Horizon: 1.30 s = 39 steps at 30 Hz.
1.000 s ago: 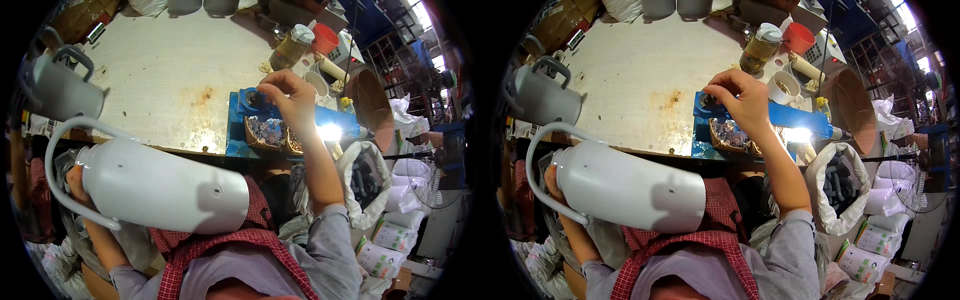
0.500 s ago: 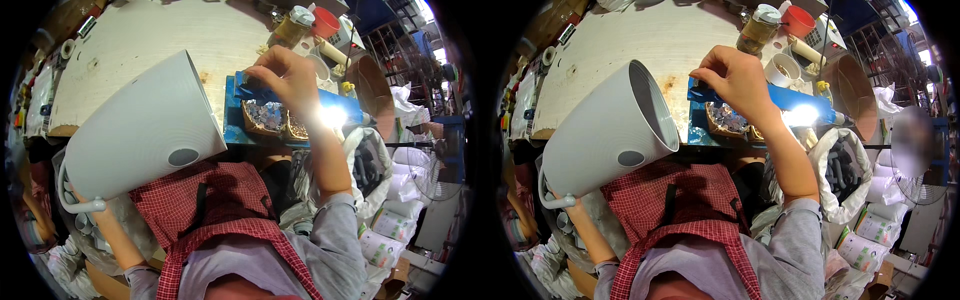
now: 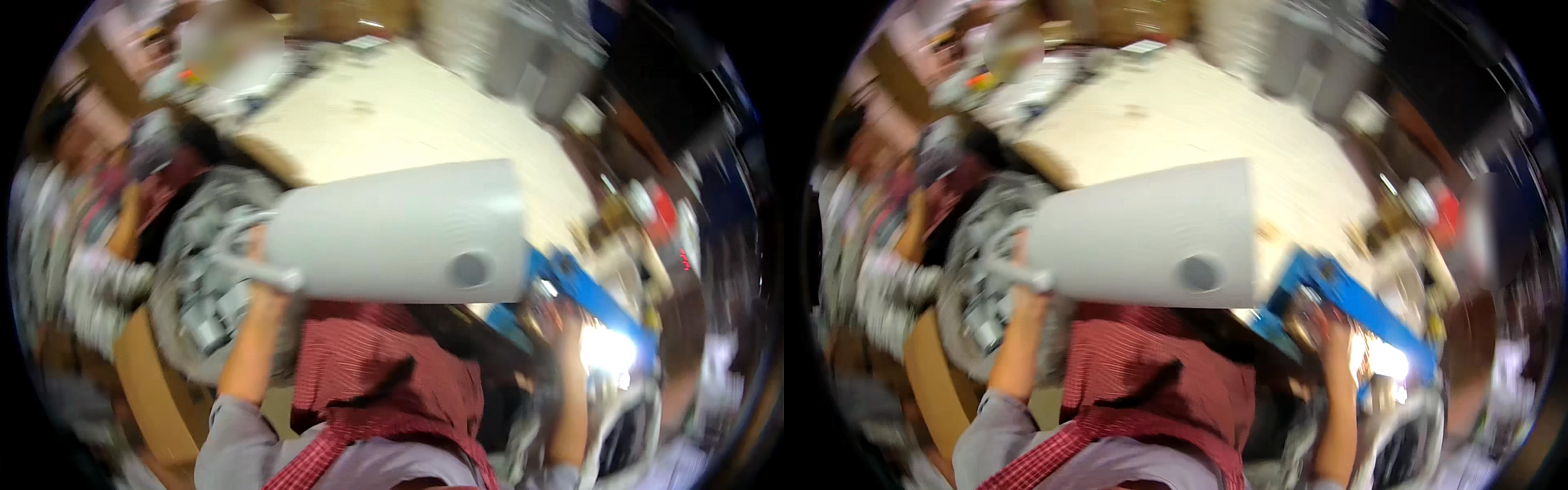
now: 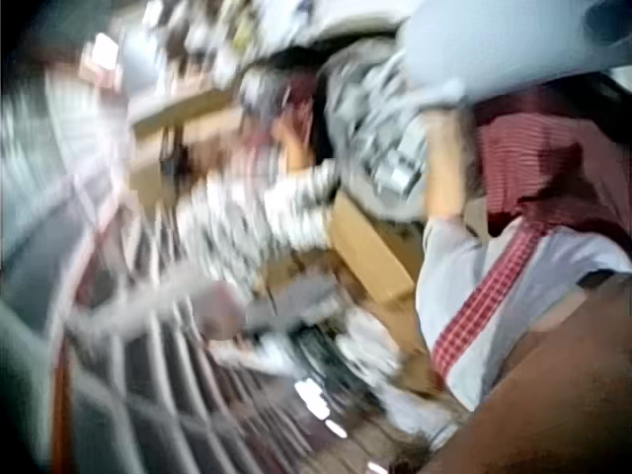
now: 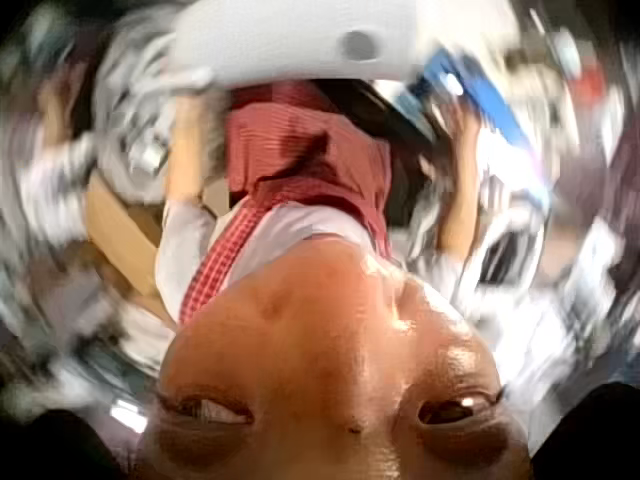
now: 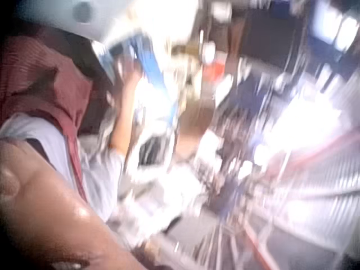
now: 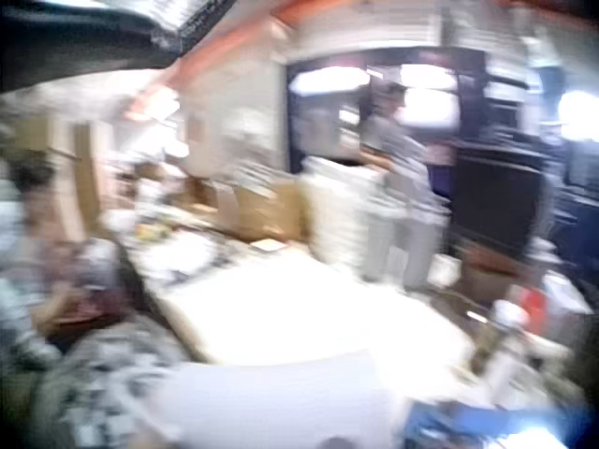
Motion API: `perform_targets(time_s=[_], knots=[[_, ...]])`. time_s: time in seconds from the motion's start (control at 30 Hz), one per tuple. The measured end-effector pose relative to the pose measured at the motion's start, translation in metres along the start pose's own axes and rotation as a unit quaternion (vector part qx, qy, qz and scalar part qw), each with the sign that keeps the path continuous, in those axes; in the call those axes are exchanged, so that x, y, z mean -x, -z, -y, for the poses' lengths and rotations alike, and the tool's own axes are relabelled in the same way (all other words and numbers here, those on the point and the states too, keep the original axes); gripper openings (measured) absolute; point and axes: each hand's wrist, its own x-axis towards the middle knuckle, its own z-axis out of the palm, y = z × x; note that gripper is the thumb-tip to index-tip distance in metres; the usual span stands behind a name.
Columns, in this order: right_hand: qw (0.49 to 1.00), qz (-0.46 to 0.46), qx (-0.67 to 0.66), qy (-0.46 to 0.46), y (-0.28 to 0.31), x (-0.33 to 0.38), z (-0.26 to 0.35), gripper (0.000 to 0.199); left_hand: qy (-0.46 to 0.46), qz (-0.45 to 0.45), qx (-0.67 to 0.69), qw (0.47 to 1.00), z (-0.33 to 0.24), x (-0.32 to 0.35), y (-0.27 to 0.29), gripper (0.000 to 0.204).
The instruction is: The person repeatedly picks up a gray watering can, inserts a small metal washer into the spout, and attaches a gray plastic spout piece. They then place the assembled watering can on the table and repeat the process with another unit. The workspace contains bins of parts and several completed watering cans.
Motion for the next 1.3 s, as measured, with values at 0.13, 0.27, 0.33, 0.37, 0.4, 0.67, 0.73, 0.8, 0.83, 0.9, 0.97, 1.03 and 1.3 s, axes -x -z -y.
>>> perform_targets(time_s=[0.13, 0.27, 0.33, 0.37, 0.4, 0.67, 0.73, 0.8, 0.83, 0.9, 0.97, 1.03, 1.3], knots=[[0.805, -0.027, 0.53, 0.265, 0.015, -0.024, -0.023, 0.011, 0.031, -0.14, 0.015, 0.99, -0.021, -0.03, 0.006, 0.038], [0.82, 0.013, 0.463, 0.336, 0.021, -0.03, -0.027, 0.011, -0.015, -0.118, 0.144, 0.982, -0.062, -0.112, -0.044, 0.035], [0.814, -0.036, 0.458, 0.356, 0.022, -0.034, -0.037, 0.007, -0.076, -0.137, 0.25, 0.956, -0.081, -0.162, -0.069, 0.037], [0.809, -0.036, 0.482, 0.334, 0.024, -0.038, -0.045, 0.009, -0.101, -0.137, 0.302, 0.938, -0.086, -0.184, -0.075, 0.037], [0.804, -0.041, 0.528, 0.271, 0.025, -0.043, -0.053, 0.011, -0.112, -0.136, 0.33, 0.927, -0.088, -0.2, -0.072, 0.037], [0.835, -0.111, 0.408, 0.351, 0.04, 0.002, -0.036, 0.028, -0.074, -0.05, 0.123, 0.988, -0.079, -0.181, -0.032, 0.039], [0.904, -0.099, 0.295, 0.294, 0.036, 0.04, 0.003, 0.031, -0.012, 0.034, 0.045, 0.998, -0.071, -0.151, -0.033, 0.039], [0.865, -0.153, 0.288, 0.38, 0.035, 0.059, 0.048, 0.031, 0.07, 0.116, 0.011, 0.991, -0.053, -0.123, -0.037, 0.04], [0.851, -0.168, 0.287, 0.407, 0.033, 0.059, 0.07, 0.029, 0.117, 0.14, 0.015, 0.983, -0.044, -0.111, -0.037, 0.04], [0.818, -0.242, 0.231, 0.468, 0.025, 0.045, 0.106, 0.029, 0.178, 0.147, 0.024, 0.973, -0.024, -0.096, -0.033, 0.041], [0.782, -0.277, 0.214, 0.516, 0.015, 0.022, 0.131, 0.03, 0.141, 0.138, 0.005, 0.98, -0.005, -0.091, -0.025, 0.041], [0.751, -0.273, 0.233, 0.554, 0.004, 0.002, 0.143, 0.028, 0.025, -0.028, -0.036, 0.999, 0.011, -0.094, -0.019, 0.046], [0.722, -0.226, 0.27, 0.595, -0.006, -0.028, 0.13, 0.025, -0.065, 0.212, -0.078, 0.972, 0.002, -0.057, -0.019, 0.042]])
